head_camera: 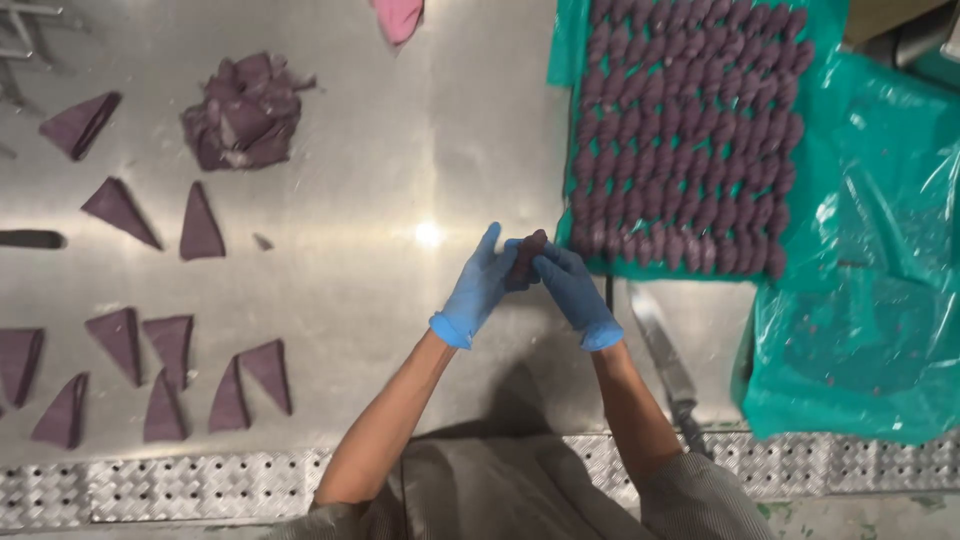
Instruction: Rolling triangular pieces of purple dough into small rolls and placing them in an organized grid on a lined tray.
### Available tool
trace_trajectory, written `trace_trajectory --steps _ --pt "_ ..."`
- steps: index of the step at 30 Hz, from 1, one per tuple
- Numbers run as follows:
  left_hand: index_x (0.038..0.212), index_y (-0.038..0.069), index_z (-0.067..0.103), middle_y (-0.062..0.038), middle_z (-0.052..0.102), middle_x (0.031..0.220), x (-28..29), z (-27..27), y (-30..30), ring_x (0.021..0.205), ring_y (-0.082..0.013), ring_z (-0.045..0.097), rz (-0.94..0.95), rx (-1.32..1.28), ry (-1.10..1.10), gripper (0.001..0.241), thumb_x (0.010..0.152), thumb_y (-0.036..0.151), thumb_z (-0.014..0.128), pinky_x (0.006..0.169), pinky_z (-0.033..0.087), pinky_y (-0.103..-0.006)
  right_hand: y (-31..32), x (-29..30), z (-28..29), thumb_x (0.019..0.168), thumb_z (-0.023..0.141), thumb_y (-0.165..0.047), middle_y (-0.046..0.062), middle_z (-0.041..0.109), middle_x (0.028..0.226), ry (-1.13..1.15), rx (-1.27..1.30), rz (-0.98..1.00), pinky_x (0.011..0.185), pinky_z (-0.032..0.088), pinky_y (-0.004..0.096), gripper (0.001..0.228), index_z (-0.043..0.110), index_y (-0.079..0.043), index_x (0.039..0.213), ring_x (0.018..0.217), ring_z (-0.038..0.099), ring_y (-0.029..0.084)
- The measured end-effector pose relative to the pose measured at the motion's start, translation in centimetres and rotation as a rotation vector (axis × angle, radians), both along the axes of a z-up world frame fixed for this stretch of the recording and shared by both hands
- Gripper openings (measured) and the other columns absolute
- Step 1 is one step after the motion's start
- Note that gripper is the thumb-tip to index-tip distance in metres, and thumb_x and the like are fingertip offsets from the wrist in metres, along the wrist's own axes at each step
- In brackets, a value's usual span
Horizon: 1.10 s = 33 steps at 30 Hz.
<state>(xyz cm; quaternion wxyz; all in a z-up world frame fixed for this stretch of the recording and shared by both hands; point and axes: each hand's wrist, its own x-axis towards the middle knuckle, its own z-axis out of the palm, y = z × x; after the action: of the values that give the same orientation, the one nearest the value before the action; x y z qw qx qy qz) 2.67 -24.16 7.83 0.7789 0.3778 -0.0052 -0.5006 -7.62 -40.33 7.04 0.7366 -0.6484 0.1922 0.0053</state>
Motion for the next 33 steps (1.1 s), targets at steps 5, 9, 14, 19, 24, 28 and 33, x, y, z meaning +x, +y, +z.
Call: trace_trajectory --steps 5,9,14,19,24,28,33 --pt "0.161 0.001 0.017 -0.024 0.053 0.140 1.1 -6.0 0.2 0.124 -0.0386 0.053 0.163 0.816 -0.914 0.081 0.099 0.029 0.061 0.107 0.043 -0.0489 -15.3 8.3 -3.1 0.102 0.066 -0.023 -0.004 0.064 0.088 0.132 -0.007 -0.088 0.070 0.047 0.027 0.020 0.072 -0.005 0.102 0.080 0.057 0.007" --pt "0.152 -0.004 0.034 -0.031 0.032 0.159 -1.1 -8.5 5.0 0.145 -0.0499 0.031 -0.024 1.320 -1.533 0.080 0.094 0.041 0.062 0.118 0.023 -0.0609 -32.6 19.3 -6.3 0.098 0.081 -0.031 -0.008 0.061 0.078 -0.007 -0.573 -0.271 0.063 0.043 0.025 0.030 0.072 -0.006 0.084 0.071 0.050 0.002" --pt "0.152 0.006 0.036 -0.025 0.030 0.159 -2.4 -9.8 5.5 0.147 -0.0435 0.028 -0.196 1.429 -1.527 0.075 0.092 0.046 0.056 0.119 0.020 -0.0615 -40.8 29.2 -5.7 0.090 0.088 -0.042 0.001 0.065 0.067 0.188 -0.789 -0.404 0.053 0.041 0.032 0.045 0.070 -0.004 0.075 0.059 0.053 0.007" --pt "0.151 0.012 0.036 -0.022 0.029 0.157 -2.4 -10.9 5.6 0.145 -0.0414 0.025 -0.183 1.467 -1.433 0.077 0.086 0.049 0.056 0.116 0.016 -0.0619 -42.4 31.7 -7.9 0.083 0.086 -0.055 0.014 0.066 0.064 0.393 -1.049 -0.311 0.054 0.046 0.039 0.055 0.073 -0.003 0.072 0.055 0.062 0.021" --pt "0.107 0.015 0.067 -0.008 0.067 0.124 -1.5 -11.1 8.9 0.121 -0.0335 0.060 0.149 1.203 -1.400 0.021 0.093 0.030 0.072 0.107 0.044 -0.0494 -43.4 31.1 -8.9 0.098 0.071 -0.079 0.024 0.069 0.078 0.458 -1.561 -0.107 0.064 0.051 0.054 0.074 0.078 -0.006 0.085 0.073 0.068 0.044" --pt "0.122 0.002 0.066 -0.020 0.068 0.124 4.5 -6.5 12.9 0.114 -0.0393 0.062 0.469 1.366 -1.227 0.026 0.099 0.014 0.064 0.103 0.048 -0.0451 -37.5 26.1 -5.3 0.100 0.075 -0.039 0.011 0.054 0.066 0.091 -1.491 -0.284 0.057 0.034 0.046 0.047 0.061 -0.003 0.073 0.064 0.045 0.022" --pt "0.131 0.004 0.060 -0.020 0.062 0.133 12.3 -4.7 23.7 0.130 -0.0375 0.058 0.730 1.591 -0.827 0.024 0.112 0.018 0.058 0.116 0.046 -0.0448 -25.7 13.3 -5.7 0.104 0.057 0.000 0.017 0.051 0.101 -0.420 -1.340 -0.384 0.093 0.043 0.045 0.010 0.051 0.007 0.103 0.099 0.051 0.031"
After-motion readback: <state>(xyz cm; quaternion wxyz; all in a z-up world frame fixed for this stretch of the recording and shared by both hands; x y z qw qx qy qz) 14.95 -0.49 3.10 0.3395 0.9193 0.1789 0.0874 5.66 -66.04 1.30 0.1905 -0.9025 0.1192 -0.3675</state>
